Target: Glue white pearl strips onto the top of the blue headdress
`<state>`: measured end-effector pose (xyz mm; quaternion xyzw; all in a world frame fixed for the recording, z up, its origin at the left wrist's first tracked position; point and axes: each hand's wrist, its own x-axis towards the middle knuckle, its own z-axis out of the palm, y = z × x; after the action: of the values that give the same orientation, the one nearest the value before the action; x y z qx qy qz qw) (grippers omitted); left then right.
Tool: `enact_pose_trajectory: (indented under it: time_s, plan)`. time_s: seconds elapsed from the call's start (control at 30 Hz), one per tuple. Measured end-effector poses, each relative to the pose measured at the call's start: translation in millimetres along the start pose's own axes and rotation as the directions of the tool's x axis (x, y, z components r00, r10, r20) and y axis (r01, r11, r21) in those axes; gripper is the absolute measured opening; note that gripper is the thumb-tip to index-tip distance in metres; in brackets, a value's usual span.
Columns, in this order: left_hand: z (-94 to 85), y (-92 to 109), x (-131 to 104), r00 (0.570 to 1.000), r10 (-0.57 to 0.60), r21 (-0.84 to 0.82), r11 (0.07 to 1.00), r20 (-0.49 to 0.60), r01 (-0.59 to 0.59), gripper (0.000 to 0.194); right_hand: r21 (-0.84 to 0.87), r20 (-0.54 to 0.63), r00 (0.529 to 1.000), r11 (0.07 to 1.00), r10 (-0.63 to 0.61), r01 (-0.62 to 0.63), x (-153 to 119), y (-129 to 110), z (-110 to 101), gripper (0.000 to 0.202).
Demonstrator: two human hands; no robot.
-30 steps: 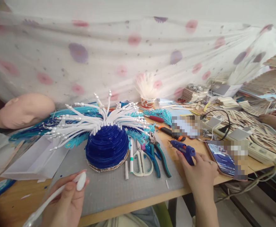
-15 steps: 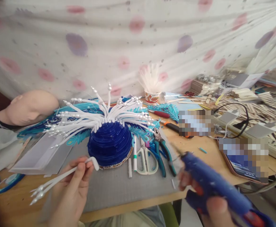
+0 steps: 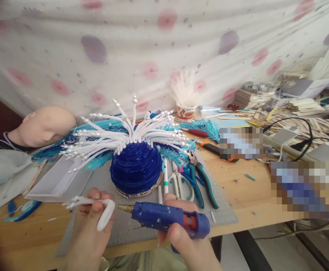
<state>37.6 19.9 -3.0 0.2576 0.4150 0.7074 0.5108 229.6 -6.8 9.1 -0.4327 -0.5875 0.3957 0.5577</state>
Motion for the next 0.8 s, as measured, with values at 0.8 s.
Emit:
enact_pose_trajectory:
  time_s: [0.8]
  plan:
    - [-3.2,-1,4,0.992,0.070,-0.035,0.997,0.110,-0.066,0.024,0.019,0.039,0.999,0.999,0.026,-0.027,-23,32,-16,0.050]
